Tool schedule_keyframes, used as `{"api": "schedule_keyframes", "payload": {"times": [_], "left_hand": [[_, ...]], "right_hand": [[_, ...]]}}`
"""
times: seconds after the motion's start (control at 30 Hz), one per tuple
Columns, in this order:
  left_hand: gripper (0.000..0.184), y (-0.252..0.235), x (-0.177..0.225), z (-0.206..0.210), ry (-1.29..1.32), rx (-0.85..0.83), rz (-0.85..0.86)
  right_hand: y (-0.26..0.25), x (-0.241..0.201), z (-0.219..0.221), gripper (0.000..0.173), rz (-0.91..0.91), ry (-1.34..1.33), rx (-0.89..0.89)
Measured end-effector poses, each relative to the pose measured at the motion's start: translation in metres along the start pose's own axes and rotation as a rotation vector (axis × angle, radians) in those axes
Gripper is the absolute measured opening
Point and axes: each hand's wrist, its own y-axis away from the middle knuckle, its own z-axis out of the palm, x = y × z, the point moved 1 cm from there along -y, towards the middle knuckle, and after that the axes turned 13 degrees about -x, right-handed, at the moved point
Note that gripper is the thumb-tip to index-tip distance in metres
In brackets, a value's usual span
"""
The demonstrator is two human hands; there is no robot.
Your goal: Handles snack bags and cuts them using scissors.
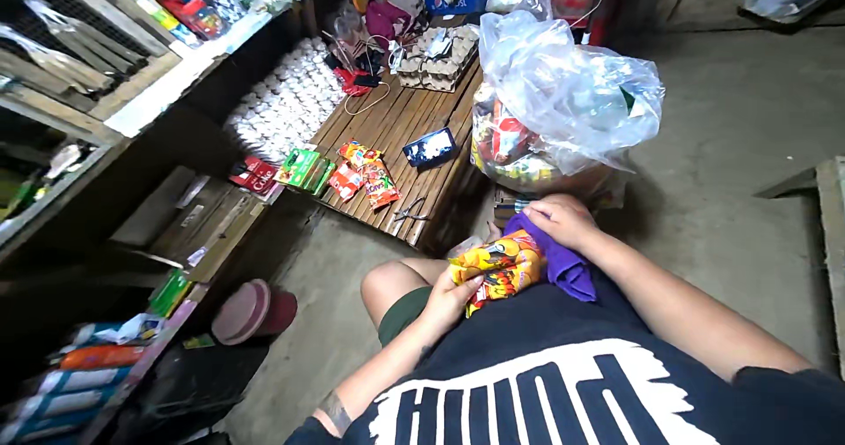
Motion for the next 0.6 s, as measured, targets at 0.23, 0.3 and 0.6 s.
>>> {"api": "schedule_keyframes", "payload": {"times": [0.23, 0.3, 0.6], "left_hand": [[0.022, 0.003, -0.002, -0.001, 0.094, 0.088, 0.108], [0.020, 0.002, -0.002, -0.001, 0.135, 0.180, 0.105], [0.020, 0.002, 0.000, -0.002, 0.175, 0.204, 0.016]], "right_hand": [[0.017, 0.000, 0.010, 0.046, 0.222, -0.829, 0.079], [0.021, -0.002, 0.015, 0.041, 0.109, -1.087, -0.055], [0.015, 0.008, 0.020, 0.029, 0.174, -1.121, -0.057]]}}
